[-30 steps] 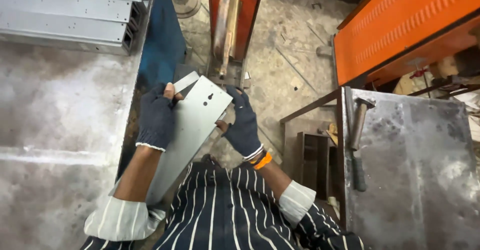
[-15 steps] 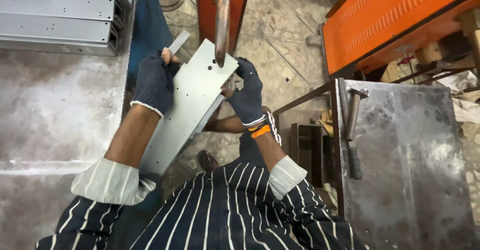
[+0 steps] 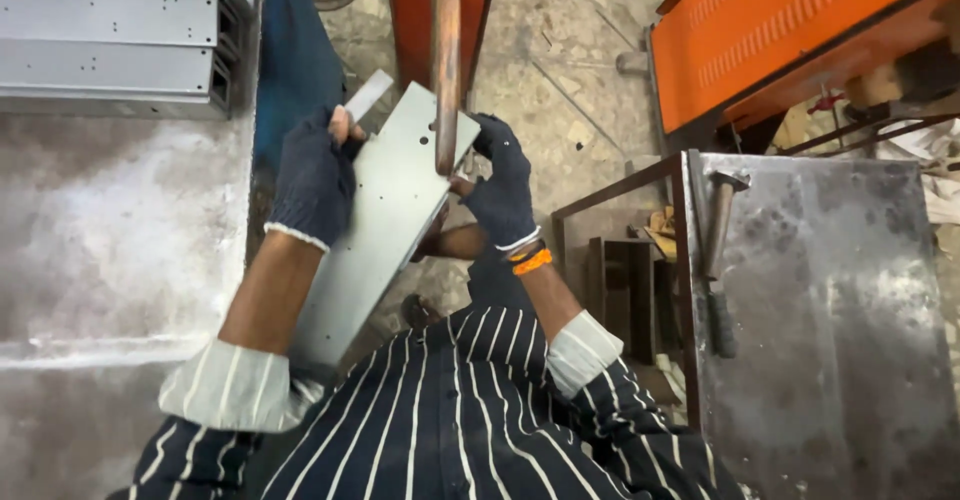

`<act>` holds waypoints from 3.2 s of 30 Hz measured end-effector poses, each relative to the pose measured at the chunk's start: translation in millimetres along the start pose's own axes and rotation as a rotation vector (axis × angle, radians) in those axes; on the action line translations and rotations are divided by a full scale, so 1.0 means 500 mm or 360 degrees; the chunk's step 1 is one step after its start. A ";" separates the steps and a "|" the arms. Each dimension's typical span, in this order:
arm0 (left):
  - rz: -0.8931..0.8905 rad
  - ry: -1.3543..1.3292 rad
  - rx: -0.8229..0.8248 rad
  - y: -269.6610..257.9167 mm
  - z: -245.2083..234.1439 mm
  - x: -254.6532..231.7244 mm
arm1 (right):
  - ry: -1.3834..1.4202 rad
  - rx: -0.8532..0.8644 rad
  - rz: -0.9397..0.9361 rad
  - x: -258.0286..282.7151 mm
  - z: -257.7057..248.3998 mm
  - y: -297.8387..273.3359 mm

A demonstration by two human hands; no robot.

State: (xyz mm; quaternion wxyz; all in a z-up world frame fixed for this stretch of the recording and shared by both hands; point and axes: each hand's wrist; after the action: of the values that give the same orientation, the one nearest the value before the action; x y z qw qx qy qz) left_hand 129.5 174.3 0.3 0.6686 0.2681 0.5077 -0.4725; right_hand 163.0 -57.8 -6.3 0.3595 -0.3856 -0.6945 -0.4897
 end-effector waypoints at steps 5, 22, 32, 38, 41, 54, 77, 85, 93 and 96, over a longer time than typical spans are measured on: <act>-0.0034 -0.0101 0.0294 -0.038 -0.020 -0.029 | 0.0090 0.0073 0.0016 -0.002 -0.004 -0.006; 0.0120 0.1329 0.0854 -0.098 -0.025 -0.102 | -0.0017 0.0280 0.0315 0.234 0.011 -0.082; -0.0078 0.1021 0.0498 -0.098 0.054 -0.134 | 0.0306 -0.0657 0.0376 0.058 -0.047 -0.039; -0.0249 0.0938 0.0388 -0.084 0.047 -0.095 | 0.0106 -0.0067 0.0134 0.022 -0.041 0.028; -0.0330 0.0798 0.0303 -0.080 0.050 -0.090 | 0.0071 -0.0041 0.0126 0.025 -0.034 0.028; -0.0379 0.0567 0.0264 -0.077 0.046 -0.085 | -0.0102 -0.0103 0.0143 0.019 -0.036 0.017; -0.0259 0.0850 0.0390 -0.065 0.042 -0.100 | 0.0299 0.0060 0.0156 0.000 -0.021 0.025; -0.0288 0.1146 0.0408 -0.078 0.046 -0.147 | 0.0407 -0.0104 0.0085 0.006 0.009 -0.004; -0.0088 0.1539 0.0546 -0.082 0.037 -0.153 | 0.0362 -0.0091 0.0043 -0.054 0.016 -0.033; -0.0161 0.1487 0.0521 -0.082 0.032 -0.150 | 0.0393 -0.0091 0.0031 -0.035 0.018 -0.037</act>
State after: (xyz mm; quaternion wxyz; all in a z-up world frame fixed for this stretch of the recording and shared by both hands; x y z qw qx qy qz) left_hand 96.3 171.0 80.4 0.2950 0.5277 0.6845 -0.4074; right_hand 153.2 -56.4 -31.7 0.4359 -0.3390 -0.6270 -0.5495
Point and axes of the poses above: each hand's wrist, its own y-axis towards the middle knuckle, its own z-axis out of the palm, x = y × z, and after that the axes turned 4 degrees about z, right-handed
